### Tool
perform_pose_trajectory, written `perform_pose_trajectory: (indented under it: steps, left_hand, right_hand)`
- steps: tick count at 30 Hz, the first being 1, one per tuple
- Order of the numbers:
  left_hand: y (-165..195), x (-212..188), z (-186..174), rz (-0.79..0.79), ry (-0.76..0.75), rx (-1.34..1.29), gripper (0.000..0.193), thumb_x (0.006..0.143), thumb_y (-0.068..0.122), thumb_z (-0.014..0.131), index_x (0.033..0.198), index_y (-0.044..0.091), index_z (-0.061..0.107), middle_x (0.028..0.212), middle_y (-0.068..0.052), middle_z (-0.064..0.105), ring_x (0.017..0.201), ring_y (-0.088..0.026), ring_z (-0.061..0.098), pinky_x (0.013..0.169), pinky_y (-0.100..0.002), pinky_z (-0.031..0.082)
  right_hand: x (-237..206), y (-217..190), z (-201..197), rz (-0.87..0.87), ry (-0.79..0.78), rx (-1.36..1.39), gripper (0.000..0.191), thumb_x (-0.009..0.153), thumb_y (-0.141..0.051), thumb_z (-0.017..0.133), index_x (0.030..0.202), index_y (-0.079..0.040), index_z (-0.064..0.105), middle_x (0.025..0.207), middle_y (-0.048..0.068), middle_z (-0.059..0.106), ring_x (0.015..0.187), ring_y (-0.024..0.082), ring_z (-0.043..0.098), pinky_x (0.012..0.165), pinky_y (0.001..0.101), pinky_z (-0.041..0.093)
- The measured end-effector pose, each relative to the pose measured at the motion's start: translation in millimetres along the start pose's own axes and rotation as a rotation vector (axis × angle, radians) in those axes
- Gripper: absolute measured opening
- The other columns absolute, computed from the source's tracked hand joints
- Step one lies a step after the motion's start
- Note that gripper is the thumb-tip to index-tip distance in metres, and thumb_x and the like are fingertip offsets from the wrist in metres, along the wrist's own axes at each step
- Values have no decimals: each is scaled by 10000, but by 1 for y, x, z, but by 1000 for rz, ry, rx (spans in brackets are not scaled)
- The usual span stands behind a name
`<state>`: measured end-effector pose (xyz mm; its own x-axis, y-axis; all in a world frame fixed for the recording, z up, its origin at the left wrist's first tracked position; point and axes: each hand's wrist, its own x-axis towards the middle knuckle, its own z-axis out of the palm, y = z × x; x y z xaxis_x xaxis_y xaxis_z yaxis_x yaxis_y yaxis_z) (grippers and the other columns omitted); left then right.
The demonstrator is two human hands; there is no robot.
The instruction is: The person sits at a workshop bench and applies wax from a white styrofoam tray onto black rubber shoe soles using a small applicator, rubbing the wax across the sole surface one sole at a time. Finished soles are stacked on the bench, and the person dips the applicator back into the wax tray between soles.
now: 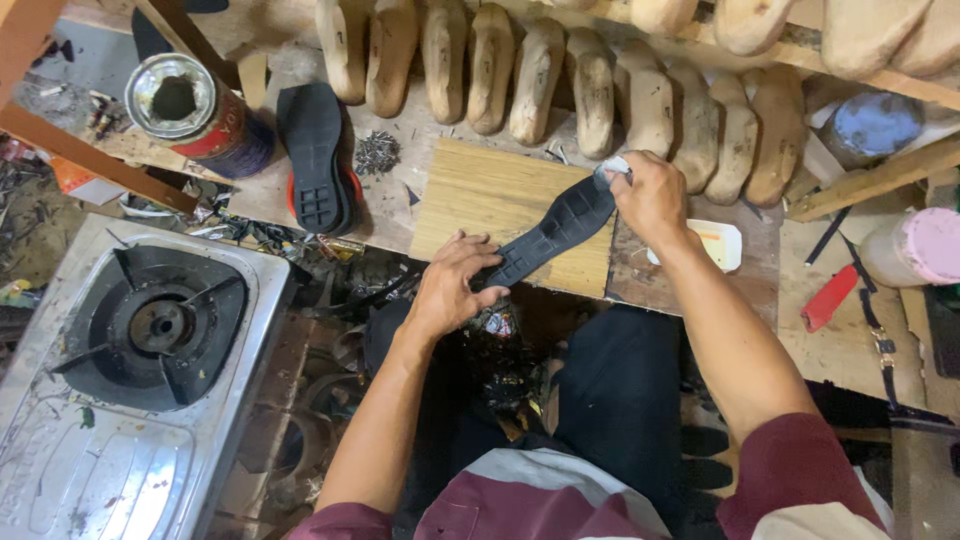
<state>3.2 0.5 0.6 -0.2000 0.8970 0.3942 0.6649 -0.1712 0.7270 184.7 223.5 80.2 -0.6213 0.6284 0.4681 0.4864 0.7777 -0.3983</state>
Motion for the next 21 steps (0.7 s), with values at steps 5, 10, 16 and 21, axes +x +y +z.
perform_pose_trajectory:
  steps: [5,10,16,21]
  left_hand:
    - [-1,1,1,29,8,14,484,697,253,909,1106,45,754,1210,-138,718,1314,-324,579,1218,-515,323]
    - [-1,0,3,16,15,29,475,689,257,898,1093,51,757,1193,-132,722,1308,-317,591,1221,-520,330]
    - [-4,-2,7,7,20,30,483,680,270,896,1086,49,756,1184,-129,724,1304,-319,590,1219,-533,324]
    - [-9,-4,9,12,3,65,481,689,277,896,1091,52,755,1186,-130,720,1310,-320,584,1222,-532,324]
  right_hand:
    - [-6,-3,-5,81,7,61,151,900,-96,712,1039,-47,746,944,199,725,836,375,707,759,458,544]
    - [2,2,-6,6,1,124,138,935,-75,709,1064,-29,722,1001,185,726,874,344,702,774,440,545]
    - [-25,14,-1,53,-28,-13,118,942,-88,722,1053,-51,735,955,179,717,845,355,682,759,467,517]
    - [-85,-14,18,38,-32,-13,118,918,-76,705,1030,-42,718,937,166,706,854,358,679,756,447,528]
